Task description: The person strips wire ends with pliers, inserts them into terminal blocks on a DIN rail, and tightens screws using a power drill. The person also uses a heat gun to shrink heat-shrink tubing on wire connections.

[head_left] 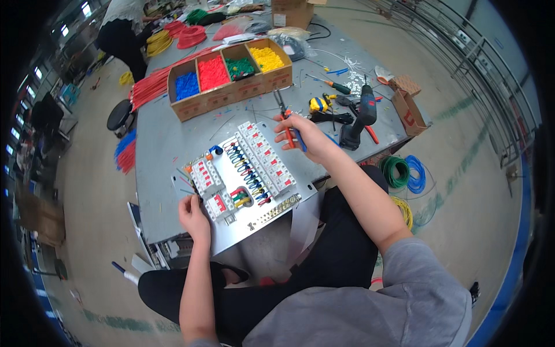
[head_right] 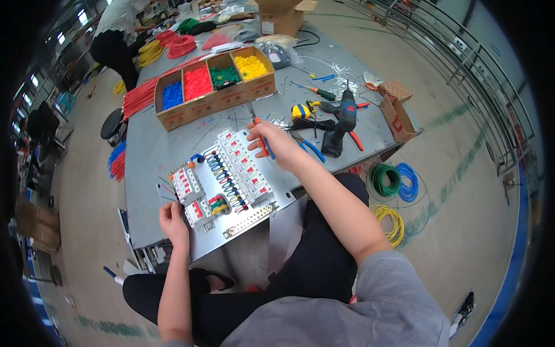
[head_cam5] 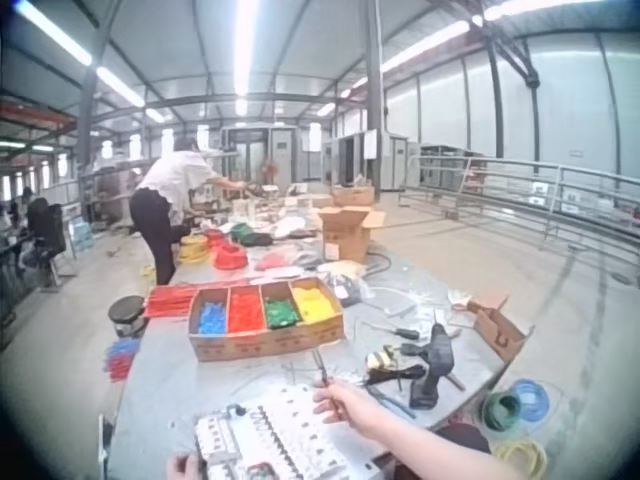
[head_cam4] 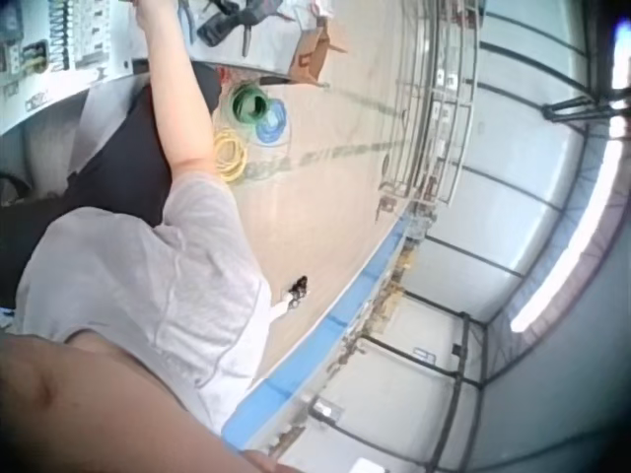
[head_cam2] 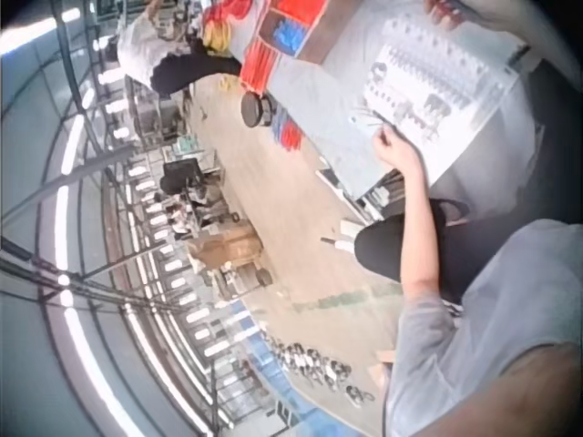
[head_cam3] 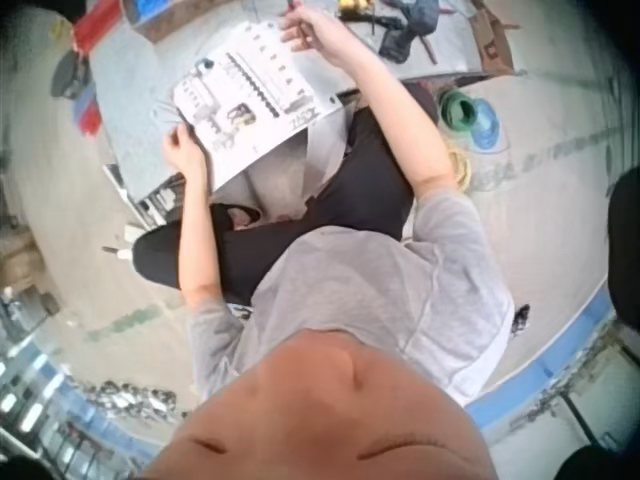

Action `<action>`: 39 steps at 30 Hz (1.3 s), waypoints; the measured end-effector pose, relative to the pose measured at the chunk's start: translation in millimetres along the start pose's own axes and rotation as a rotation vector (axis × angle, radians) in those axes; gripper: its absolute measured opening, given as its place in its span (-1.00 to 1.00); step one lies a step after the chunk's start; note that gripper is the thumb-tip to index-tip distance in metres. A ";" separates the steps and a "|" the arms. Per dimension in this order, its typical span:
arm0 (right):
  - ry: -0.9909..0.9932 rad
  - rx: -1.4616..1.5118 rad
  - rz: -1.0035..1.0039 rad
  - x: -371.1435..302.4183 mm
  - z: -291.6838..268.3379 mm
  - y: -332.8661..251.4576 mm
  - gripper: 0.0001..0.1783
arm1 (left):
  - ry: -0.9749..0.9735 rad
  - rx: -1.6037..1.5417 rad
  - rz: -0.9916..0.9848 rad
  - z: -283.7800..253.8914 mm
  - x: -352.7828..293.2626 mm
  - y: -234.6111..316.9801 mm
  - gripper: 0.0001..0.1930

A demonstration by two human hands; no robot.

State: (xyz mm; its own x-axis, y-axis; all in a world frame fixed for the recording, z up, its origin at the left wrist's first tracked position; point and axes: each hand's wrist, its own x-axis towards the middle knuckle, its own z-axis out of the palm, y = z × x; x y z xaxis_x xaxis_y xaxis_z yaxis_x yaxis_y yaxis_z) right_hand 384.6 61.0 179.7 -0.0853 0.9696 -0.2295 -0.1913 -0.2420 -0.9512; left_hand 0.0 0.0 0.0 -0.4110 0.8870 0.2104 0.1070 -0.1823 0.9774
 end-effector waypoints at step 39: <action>-0.416 -1.483 -0.931 63.2 182.8 90.1 -0.12 | -0.265 -0.158 -0.139 -29.7 37.4 29.0 -0.80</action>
State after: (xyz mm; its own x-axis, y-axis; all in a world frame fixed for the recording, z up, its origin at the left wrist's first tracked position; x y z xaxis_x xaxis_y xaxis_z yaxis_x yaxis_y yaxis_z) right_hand 183.2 93.7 117.1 -0.7316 0.6252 0.2717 0.6091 0.7785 -0.1513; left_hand -39.2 15.3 36.8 -0.1599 0.9837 0.0824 -0.0836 -0.0967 0.9918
